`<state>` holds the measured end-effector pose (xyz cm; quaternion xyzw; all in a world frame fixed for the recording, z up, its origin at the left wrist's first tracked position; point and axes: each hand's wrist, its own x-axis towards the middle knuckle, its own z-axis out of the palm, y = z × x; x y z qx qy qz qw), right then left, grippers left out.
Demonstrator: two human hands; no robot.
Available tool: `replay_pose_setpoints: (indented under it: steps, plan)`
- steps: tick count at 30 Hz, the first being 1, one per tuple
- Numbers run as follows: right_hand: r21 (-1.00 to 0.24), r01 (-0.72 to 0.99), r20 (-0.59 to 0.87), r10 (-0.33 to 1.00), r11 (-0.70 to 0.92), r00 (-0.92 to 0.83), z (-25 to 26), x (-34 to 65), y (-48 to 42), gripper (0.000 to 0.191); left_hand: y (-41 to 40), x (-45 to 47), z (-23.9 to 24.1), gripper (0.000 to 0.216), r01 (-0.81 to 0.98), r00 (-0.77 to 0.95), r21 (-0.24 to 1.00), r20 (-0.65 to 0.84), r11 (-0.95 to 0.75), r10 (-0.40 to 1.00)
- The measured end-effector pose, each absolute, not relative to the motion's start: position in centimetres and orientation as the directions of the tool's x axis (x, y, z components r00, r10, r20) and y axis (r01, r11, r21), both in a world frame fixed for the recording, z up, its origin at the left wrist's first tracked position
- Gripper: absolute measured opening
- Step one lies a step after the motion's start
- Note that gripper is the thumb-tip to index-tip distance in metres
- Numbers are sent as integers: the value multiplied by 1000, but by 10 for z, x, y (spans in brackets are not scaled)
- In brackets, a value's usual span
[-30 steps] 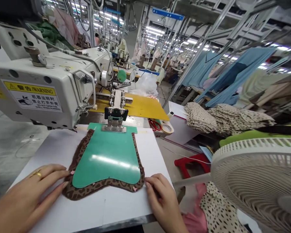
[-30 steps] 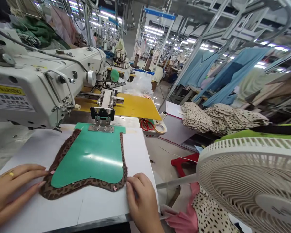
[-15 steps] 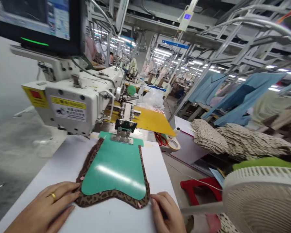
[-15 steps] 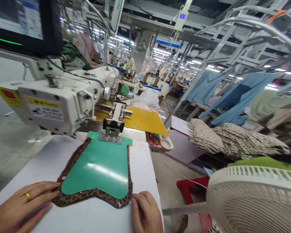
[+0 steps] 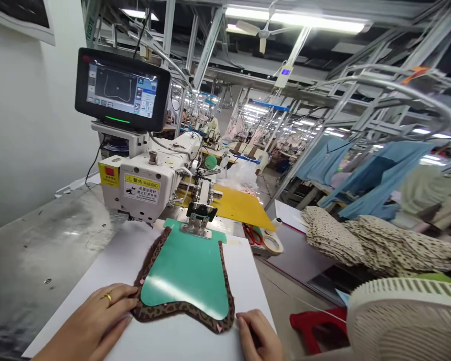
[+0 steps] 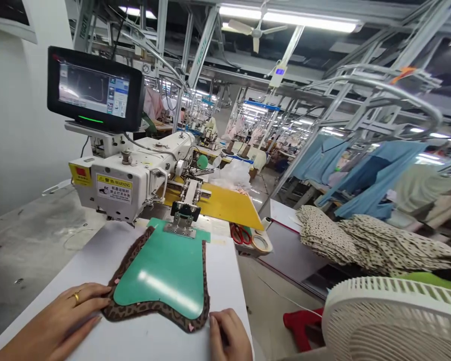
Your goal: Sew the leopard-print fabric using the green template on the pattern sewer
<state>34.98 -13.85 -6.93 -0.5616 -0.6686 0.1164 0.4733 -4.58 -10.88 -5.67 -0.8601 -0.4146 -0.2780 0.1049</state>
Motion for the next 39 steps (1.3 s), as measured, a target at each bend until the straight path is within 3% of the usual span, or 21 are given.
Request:
replay_pose_setpoints:
  steps: [3, 8, 15, 21, 27, 39]
  plan:
    - [-660, 665, 481, 877, 351, 14, -64, 353, -139, 29, -105, -50, -66, 32, 759, 510, 42, 582, -649, 634]
    - [-654, 692, 468, 882, 306, 53, -55, 350, -141, 31, -103, -52, -87, 29, 778, 389, 219, 569, -589, 724]
    - [-650, 704, 480, 873, 287, 89, -52, 343, -143, 34, -96, -61, -96, 28, 753, 453, 151, 587, -641, 671]
    - [-648, 701, 463, 884, 296, 55, -54, 348, -141, 37, -103, -49, -69, 25, 738, 486, 97, 611, -668, 625]
    - [-690, 654, 461, 885, 312, 64, -62, 349, -138, 40, -115, -37, -56, 25, 761, 372, 240, 600, -603, 708]
    - [-688, 673, 430, 899, 270, 79, -46, 344, -140, 41, -109, -45, -64, 24, 737, 444, 193, 585, -648, 679]
